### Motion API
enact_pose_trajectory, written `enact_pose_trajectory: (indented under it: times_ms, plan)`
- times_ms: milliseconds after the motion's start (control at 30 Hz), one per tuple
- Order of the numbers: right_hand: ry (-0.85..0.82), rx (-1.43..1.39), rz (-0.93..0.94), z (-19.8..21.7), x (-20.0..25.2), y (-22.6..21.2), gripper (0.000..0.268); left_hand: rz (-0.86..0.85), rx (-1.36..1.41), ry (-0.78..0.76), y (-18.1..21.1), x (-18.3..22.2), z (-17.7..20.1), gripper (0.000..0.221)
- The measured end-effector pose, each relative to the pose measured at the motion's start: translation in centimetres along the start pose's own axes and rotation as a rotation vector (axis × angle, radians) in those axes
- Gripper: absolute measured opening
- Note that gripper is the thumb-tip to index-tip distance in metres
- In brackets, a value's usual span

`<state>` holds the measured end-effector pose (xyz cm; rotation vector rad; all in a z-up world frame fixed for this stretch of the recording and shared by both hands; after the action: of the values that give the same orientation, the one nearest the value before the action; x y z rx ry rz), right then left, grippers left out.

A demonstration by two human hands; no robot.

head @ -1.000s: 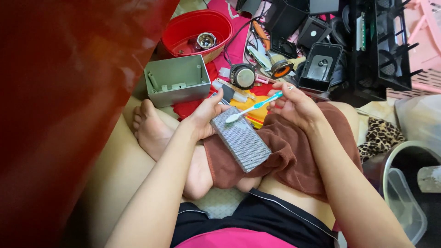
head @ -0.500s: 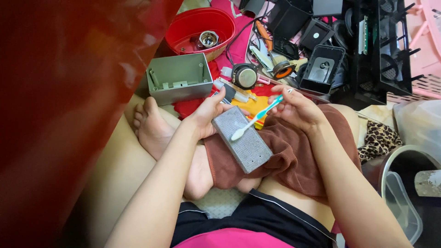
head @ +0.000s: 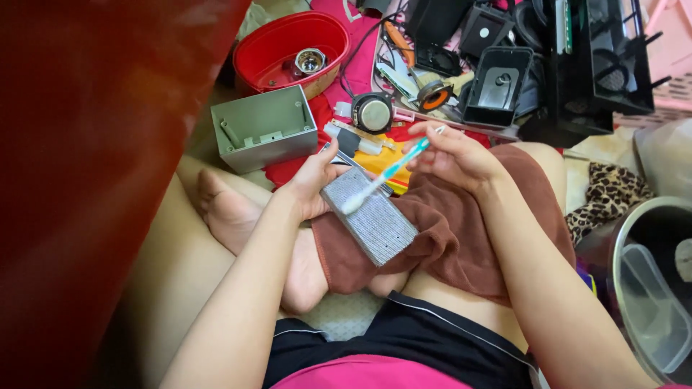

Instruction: Cleaning and polishing a small rectangular speaker component using a toothbrush and a cloth.

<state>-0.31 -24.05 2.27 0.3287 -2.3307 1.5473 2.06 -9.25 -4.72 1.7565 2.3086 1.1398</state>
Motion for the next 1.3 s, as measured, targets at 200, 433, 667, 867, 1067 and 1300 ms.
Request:
enact_pose_trajectory:
  times_ms: [200,433,667,867,1067,1300]
  plan:
    - [0.036,-0.006,0.04,-0.1,0.4,-0.5,0.03,-0.005,-0.063,0.047,0.3,0.5,0.0,0.076]
    - [0.013,-0.006,0.029,-0.1,0.3,-0.5,0.031,0.025,-0.037,0.066,-0.2,0.1,0.5,0.077]
    - [0.023,-0.019,0.018,0.4,0.1,-0.1,0.03,0.001,-0.06,0.063,0.2,0.1,0.6,0.074]
    - [0.055,-0.038,0.029,0.6,0.4,-0.4,0.031,-0.004,-0.041,0.04,-0.1,0.0,0.7,0.075]
    - [0.011,0.033,0.016,0.0,0.0,0.0,0.031,-0.018,-0.034,0.037,0.3,0.0,0.5,0.077]
    - [-0.061,0.053,0.0,-1.0,0.1,0.1,0.029,-0.032,-0.006,-0.025,0.4,-0.1,0.1,0.08]
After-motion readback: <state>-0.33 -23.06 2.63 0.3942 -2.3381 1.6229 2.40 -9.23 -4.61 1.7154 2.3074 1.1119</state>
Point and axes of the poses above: each hand's wrist, its own x-axis away from the middle knuckle, its own z-axis out of the back of the hand, y = z × x, the point moved 10 cm from there along -x, towards the middle knuckle, and after that the axes turned 8 degrees about -z, right-handed, at the moved point
